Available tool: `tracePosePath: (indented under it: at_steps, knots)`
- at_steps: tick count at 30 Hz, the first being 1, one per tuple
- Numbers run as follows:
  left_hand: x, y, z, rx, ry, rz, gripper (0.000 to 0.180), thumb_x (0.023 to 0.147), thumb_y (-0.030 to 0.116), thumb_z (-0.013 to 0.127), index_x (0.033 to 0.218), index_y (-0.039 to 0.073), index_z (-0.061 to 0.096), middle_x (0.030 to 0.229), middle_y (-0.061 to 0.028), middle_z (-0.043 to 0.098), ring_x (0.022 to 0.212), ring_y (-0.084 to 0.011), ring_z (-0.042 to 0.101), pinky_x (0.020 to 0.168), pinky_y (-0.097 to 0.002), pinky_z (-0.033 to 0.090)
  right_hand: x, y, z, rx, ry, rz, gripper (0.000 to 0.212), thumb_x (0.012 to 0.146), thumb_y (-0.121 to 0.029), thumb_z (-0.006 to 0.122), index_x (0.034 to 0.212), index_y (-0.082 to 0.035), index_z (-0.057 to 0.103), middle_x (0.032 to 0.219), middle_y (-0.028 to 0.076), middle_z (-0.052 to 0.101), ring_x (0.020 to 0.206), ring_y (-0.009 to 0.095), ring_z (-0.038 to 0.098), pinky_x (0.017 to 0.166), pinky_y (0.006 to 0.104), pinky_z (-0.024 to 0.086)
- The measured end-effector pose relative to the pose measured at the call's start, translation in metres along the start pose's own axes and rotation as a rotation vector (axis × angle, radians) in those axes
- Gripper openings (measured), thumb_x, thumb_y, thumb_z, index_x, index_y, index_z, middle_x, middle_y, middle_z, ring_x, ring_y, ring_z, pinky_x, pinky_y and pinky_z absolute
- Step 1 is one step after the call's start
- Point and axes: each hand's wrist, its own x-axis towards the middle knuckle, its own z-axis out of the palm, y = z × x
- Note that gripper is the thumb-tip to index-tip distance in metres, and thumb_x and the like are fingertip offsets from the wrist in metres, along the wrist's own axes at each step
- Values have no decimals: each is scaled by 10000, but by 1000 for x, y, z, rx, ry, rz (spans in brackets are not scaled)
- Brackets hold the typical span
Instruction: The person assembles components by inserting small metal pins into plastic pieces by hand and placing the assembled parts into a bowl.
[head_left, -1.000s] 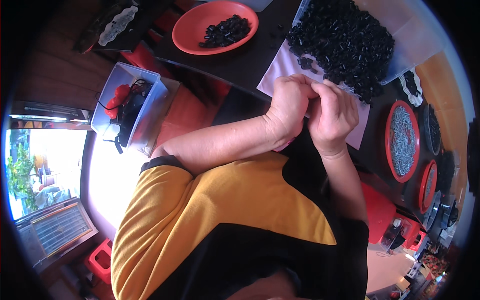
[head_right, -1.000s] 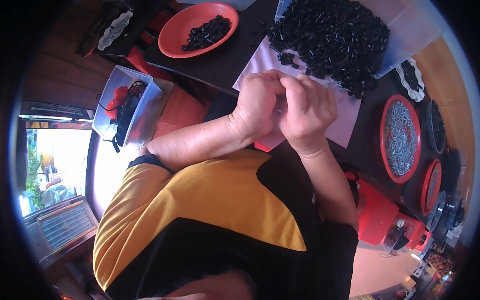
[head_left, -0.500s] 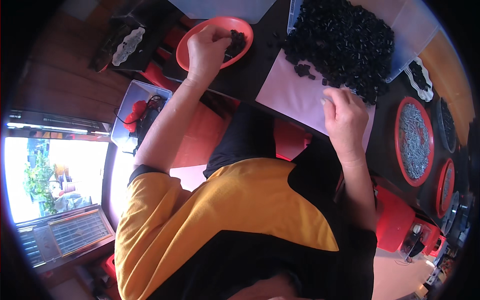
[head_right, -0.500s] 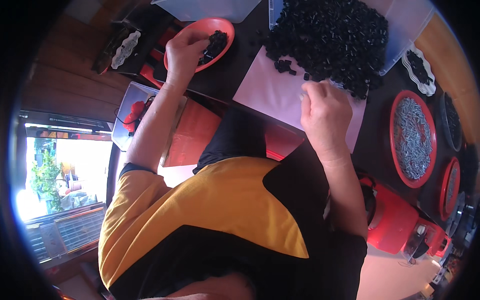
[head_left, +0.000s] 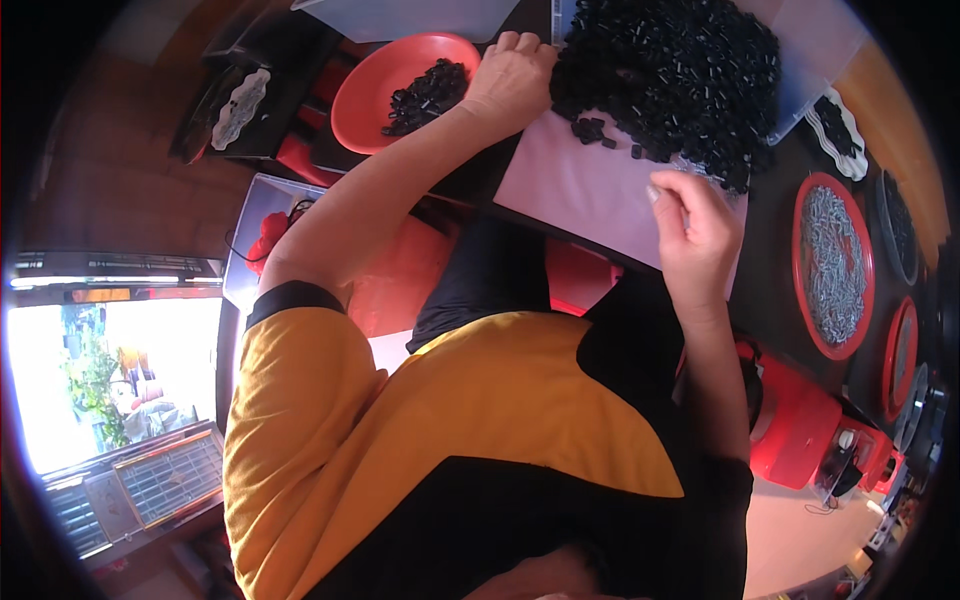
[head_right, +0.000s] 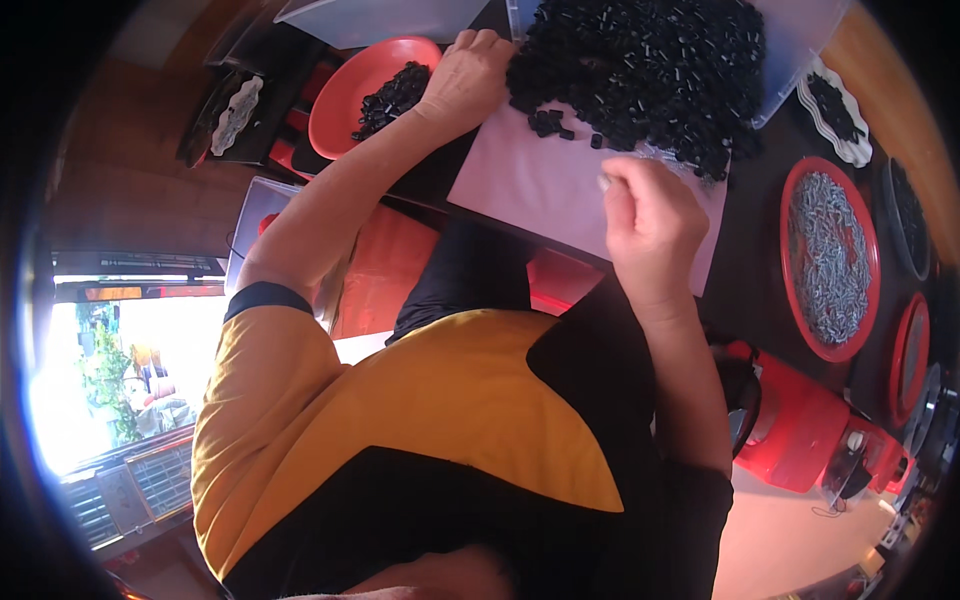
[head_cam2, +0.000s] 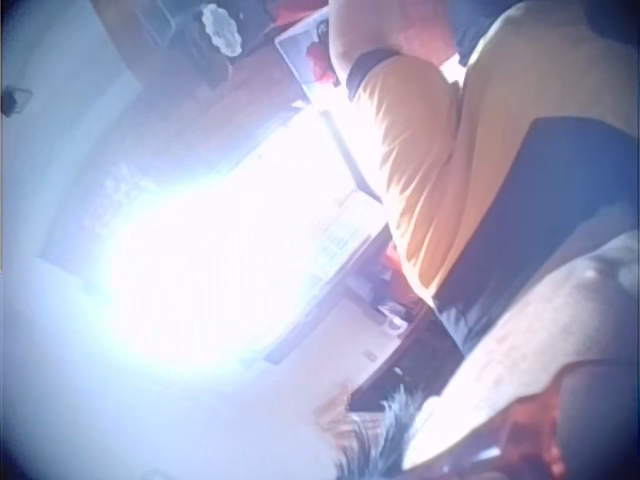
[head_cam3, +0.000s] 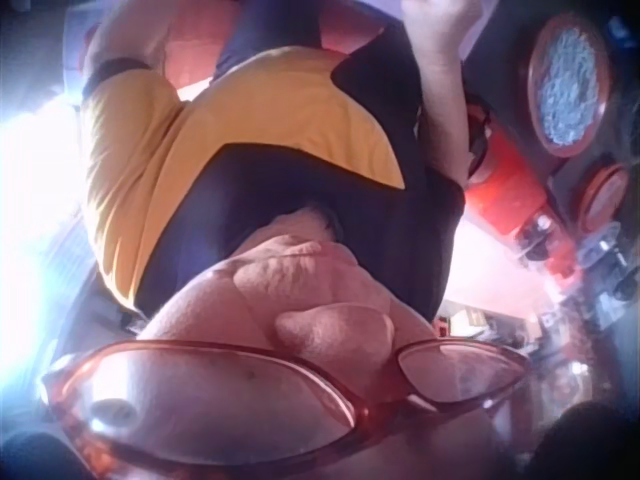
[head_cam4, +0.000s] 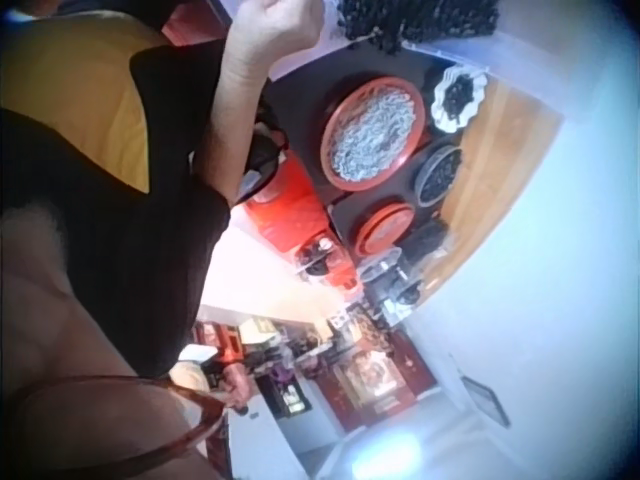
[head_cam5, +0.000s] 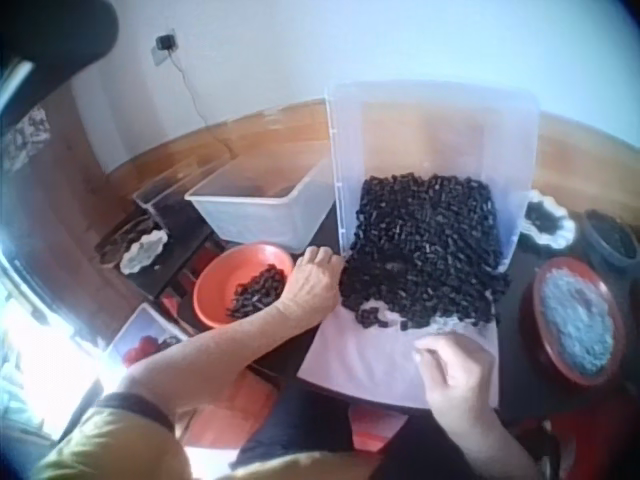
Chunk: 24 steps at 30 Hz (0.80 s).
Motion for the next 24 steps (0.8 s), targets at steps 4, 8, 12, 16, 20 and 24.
tracePosePath:
  at_steps: [4, 8, 12, 16, 20, 24]
  knots:
    - [-6, 12, -2, 46, 83, -15, 191, 806, 140, 669, 977, 58, 644, 991, -122, 592, 983, -352, 560, 868, -448, 485, 0, 3, -10, 246, 79, 250, 127, 832, 53, 711, 950, 8, 698, 846, 44, 712, 763, 65, 646, 678, 218, 513]
    - [-6, 15, -2, 97, 167, -22, 164, 887, 207, 636, 893, 49, 594, 914, -159, 606, 860, -375, 615, 731, -461, 531, -1, 10, -11, 392, 154, 351, 131, 835, 56, 708, 960, 17, 699, 853, 47, 714, 770, 68, 648, 707, 213, 520]
    - [-7, 18, -3, 49, 26, -172, 246, 918, 284, 607, 865, 47, 572, 862, -159, 651, 741, -373, 662, 615, -474, 537, -4, 13, -18, 378, 198, 342, 137, 829, 52, 708, 957, 6, 703, 851, 44, 716, 768, 78, 654, 720, 214, 522]
    - [-7, 19, -8, 73, -31, -176, 280, 927, 323, 593, 813, 68, 573, 735, -137, 673, 694, -356, 670, 595, -466, 538, -1, 18, -28, -112, 64, 151, 156, 773, 11, 717, 893, -88, 706, 842, 52, 720, 722, 180, 697, 673, 269, 537]
    - [-6, 22, -14, 38, 50, -166, 286, 921, 319, 614, 782, 74, 571, 665, -133, 656, 655, -347, 665, 577, -454, 531, 7, 14, -26, -512, -58, -92, 122, 735, -63, 686, 823, -147, 677, 730, 40, 631, 672, 253, 644, 585, 382, 501]
    - [1, 39, -30, -164, 225, -166, 269, 886, 306, 690, 795, 69, 599, 619, -111, 630, 587, -314, 642, 539, -411, 507, -1, 20, -27, -703, -178, -125, 148, 714, -81, 700, 852, -133, 683, 802, 47, 611, 756, 260, 634, 667, 386, 494]
